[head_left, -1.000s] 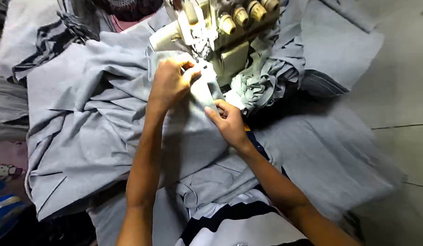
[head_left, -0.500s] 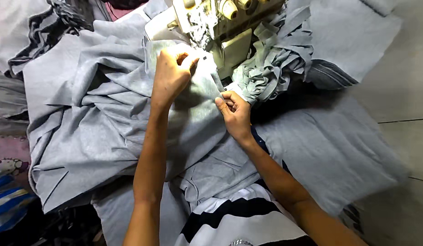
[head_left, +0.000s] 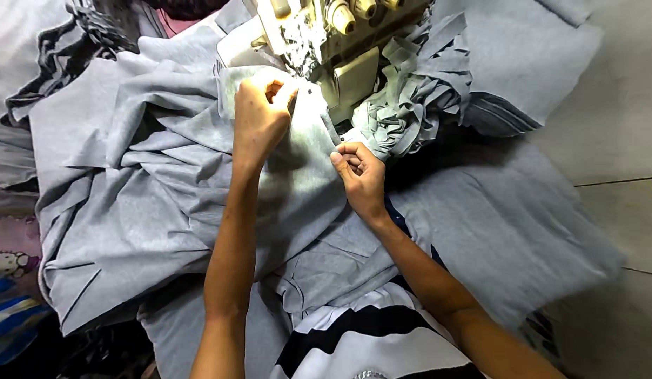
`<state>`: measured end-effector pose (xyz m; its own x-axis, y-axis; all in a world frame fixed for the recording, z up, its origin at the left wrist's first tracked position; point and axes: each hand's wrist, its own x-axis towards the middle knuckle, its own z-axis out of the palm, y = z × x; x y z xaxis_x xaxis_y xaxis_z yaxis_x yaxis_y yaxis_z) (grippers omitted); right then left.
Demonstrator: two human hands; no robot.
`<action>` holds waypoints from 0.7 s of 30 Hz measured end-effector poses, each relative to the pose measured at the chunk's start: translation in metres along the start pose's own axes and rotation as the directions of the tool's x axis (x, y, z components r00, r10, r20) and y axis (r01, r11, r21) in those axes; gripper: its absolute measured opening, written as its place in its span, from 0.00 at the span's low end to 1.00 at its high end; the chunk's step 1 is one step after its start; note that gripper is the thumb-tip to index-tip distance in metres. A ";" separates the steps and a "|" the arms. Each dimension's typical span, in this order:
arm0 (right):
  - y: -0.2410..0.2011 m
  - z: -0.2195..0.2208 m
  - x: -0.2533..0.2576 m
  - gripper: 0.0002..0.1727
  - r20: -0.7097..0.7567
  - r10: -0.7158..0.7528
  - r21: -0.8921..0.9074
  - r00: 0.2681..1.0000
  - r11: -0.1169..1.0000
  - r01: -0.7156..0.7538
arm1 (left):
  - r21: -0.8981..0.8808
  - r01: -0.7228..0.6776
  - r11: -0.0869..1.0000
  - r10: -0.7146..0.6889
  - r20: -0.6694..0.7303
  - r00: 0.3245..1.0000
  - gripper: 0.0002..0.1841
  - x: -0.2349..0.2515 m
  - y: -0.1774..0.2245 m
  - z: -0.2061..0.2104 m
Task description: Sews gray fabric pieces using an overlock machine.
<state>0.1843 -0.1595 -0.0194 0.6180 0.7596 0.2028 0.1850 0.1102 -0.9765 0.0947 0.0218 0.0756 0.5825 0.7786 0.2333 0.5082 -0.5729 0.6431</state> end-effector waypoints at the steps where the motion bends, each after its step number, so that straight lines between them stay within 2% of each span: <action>1: 0.000 0.000 0.000 0.07 0.000 -0.002 0.003 1.000 1.000 0.002 | 0.000 0.009 1.000 -0.009 -0.001 1.000 0.12 0.000 0.001 0.000; 5: 0.003 -0.001 0.000 0.07 0.006 -0.002 0.019 1.000 1.000 0.002 | -0.020 0.020 1.000 -0.020 -0.002 1.000 0.12 0.000 0.003 0.002; 14: -0.001 -0.002 0.000 0.10 0.027 0.012 0.040 1.000 0.999 -0.013 | -0.064 -0.075 0.995 0.081 0.097 0.992 0.09 -0.003 -0.003 -0.005; 21: -0.002 -0.001 0.002 0.09 0.018 0.006 0.027 1.000 1.000 -0.007 | 0.000 -0.060 0.998 0.060 0.046 0.997 0.09 -0.002 0.001 -0.001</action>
<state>0.1864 -0.1586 -0.0173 0.6051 0.7717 0.1956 0.1601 0.1227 -0.9794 0.0933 0.0200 0.0765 0.6406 0.7302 0.2377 0.4725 -0.6188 0.6276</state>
